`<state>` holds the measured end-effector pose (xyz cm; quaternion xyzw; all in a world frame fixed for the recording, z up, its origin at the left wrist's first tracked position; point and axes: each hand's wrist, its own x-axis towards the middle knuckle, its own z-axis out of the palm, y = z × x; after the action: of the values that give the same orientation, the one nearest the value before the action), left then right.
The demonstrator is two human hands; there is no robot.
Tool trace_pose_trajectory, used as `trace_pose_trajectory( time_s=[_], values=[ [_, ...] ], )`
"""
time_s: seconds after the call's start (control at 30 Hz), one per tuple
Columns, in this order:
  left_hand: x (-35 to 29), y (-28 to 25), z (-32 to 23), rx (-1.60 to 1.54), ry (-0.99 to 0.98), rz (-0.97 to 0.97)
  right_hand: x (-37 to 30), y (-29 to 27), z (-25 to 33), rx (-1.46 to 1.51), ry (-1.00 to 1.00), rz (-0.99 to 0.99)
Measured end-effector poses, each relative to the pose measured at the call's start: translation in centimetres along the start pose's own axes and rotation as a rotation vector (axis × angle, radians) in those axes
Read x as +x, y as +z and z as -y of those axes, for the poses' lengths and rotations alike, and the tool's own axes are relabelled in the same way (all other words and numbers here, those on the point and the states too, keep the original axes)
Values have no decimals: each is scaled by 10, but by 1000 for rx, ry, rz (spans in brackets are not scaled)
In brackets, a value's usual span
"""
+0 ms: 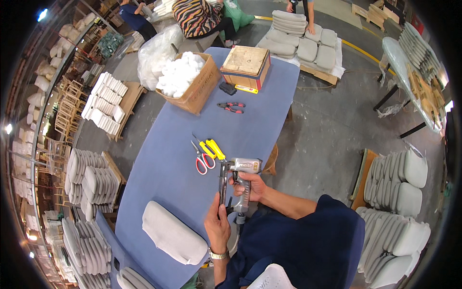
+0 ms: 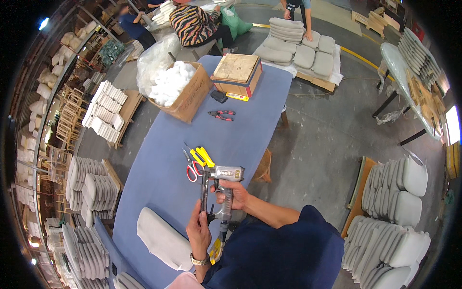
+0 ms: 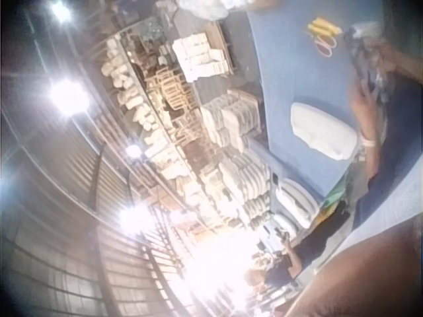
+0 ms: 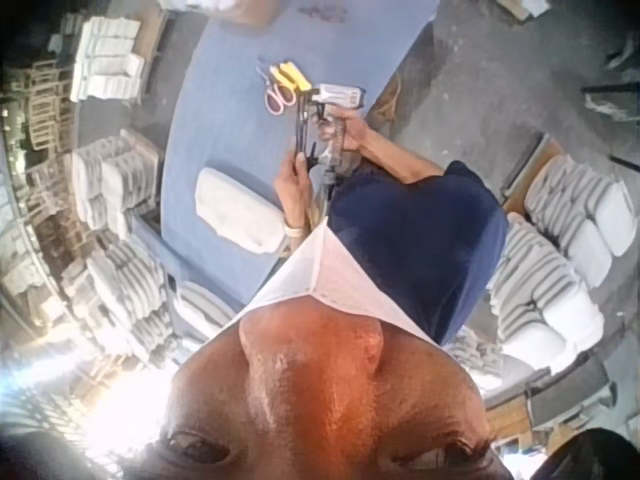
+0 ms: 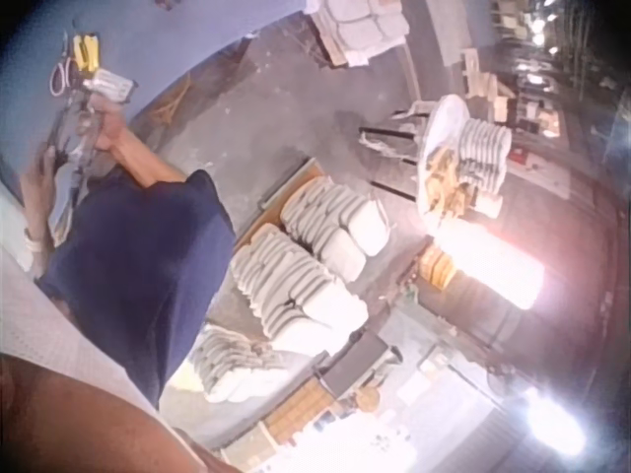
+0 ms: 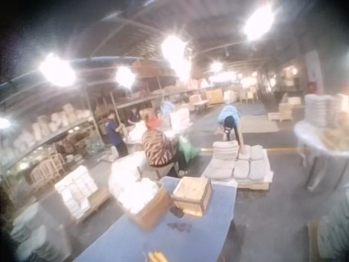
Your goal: The person staples the edges of a white cushion cover using a pneumatic staple gun, then trims excess fabric with a utility knife. The person places the finished cushion on a stack and repeats the process with another cushion cover.
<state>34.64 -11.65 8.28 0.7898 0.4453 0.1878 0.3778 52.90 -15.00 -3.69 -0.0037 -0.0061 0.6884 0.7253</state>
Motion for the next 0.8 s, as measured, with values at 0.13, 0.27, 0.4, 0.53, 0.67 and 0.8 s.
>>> trace_pose_trajectory(
  time_s=[0.13,0.27,0.4,0.53,0.67,0.8],
  values=[
    [-13,6,11,12,20,8,-5,-10,17,-46,-62,-85],
    [-12,16,13,1,-9,-44,-7,-4,17,-63,-24,-70],
    [9,20,4,8,48,-138,-5,7,-3,-104,19,1],
    [13,22,3,92,171,-175,-2,15,-3,-142,4,8],
    [9,22,-12,260,169,-161,0,20,3,-160,45,4],
    [9,17,-14,236,163,-183,4,19,-3,-182,47,-51]
  ],
)
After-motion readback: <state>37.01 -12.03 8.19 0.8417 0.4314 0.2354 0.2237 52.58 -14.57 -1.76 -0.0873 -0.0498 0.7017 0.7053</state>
